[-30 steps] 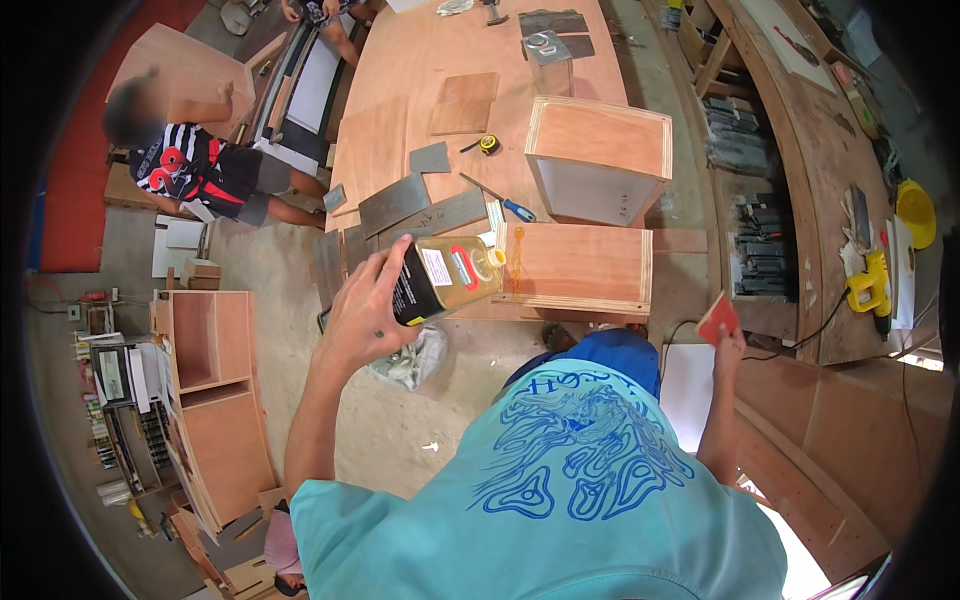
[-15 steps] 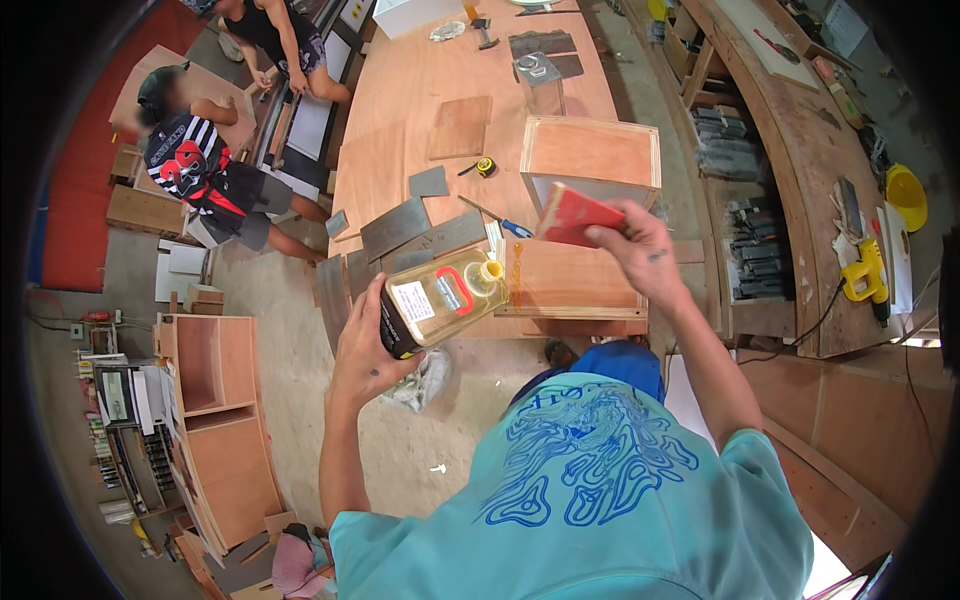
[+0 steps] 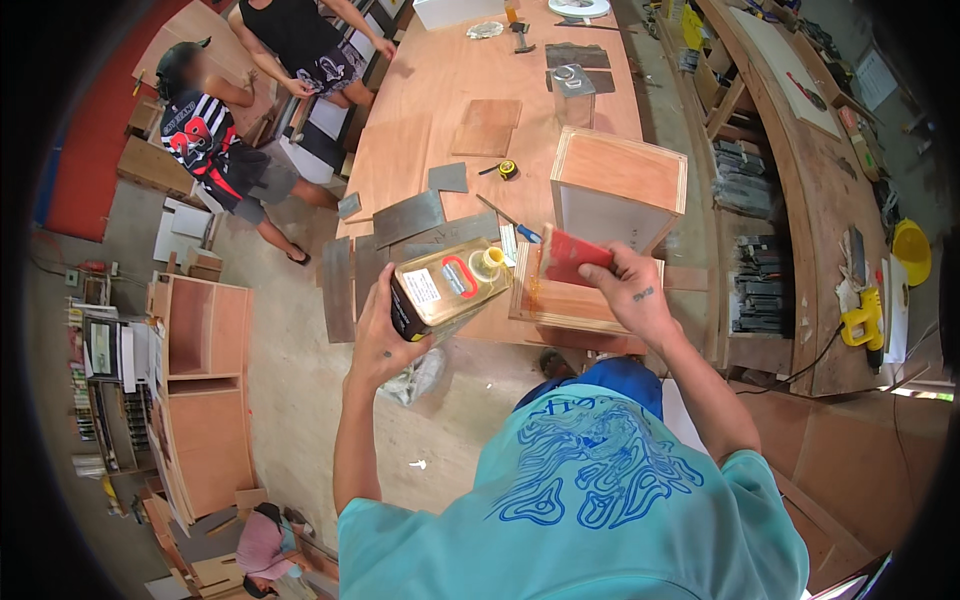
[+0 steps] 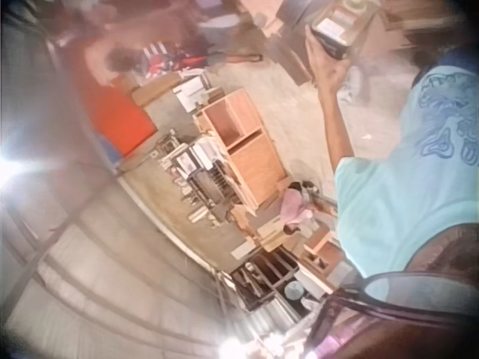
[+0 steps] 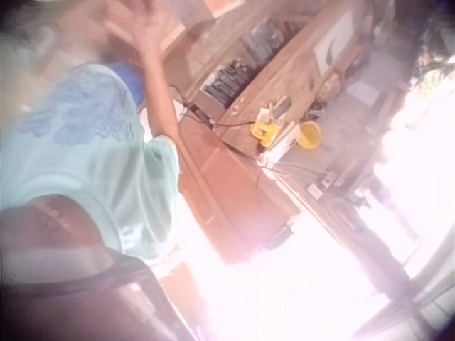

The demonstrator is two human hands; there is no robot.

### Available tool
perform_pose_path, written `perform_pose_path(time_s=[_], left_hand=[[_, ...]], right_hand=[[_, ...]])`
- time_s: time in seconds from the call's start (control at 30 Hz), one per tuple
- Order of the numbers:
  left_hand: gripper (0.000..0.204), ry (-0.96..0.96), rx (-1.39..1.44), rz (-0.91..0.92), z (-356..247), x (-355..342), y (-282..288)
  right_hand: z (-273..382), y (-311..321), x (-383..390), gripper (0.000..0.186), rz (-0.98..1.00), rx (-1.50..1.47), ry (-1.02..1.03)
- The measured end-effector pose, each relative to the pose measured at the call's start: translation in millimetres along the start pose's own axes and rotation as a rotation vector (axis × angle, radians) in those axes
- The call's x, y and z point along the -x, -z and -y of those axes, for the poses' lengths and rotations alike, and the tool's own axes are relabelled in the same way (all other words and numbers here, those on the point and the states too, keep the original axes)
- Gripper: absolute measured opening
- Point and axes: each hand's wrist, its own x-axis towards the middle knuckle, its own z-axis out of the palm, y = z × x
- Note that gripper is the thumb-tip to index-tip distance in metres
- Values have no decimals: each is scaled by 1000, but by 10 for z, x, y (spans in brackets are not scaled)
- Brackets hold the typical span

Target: The person sands a small wooden cabinet with sandpaper and then applies a liquid finish using a red cloth. The person handles the cabinet, sandpaper, and a container of finish while working at a cluttered workbench.

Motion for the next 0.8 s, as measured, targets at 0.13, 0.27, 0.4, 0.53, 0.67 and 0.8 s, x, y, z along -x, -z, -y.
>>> perform_pose_path(time_s=[0.13,0.27,0.4,0.53,0.67,0.8], left_hand=[[107,-24,22,-57,362,115,-281],[108,150,196,-112,578,75,-613],[103,288,314,-277,1108,126,-1246],[108,384,365,-374,1340,82,-1804],[109,436,467,-534,1696,132,-2338],[109,568,524,-664,1941,278,-2913]], right_hand=[[-2,70,-103,19,3,84,-94],[-49,53,-143,20,42,257,158],[-271,53,-104,28,226,347,257],[-300,3,136,40,304,498,277],[-342,111,258,43,271,534,196],[-296,190,256,45,241,602,186]])
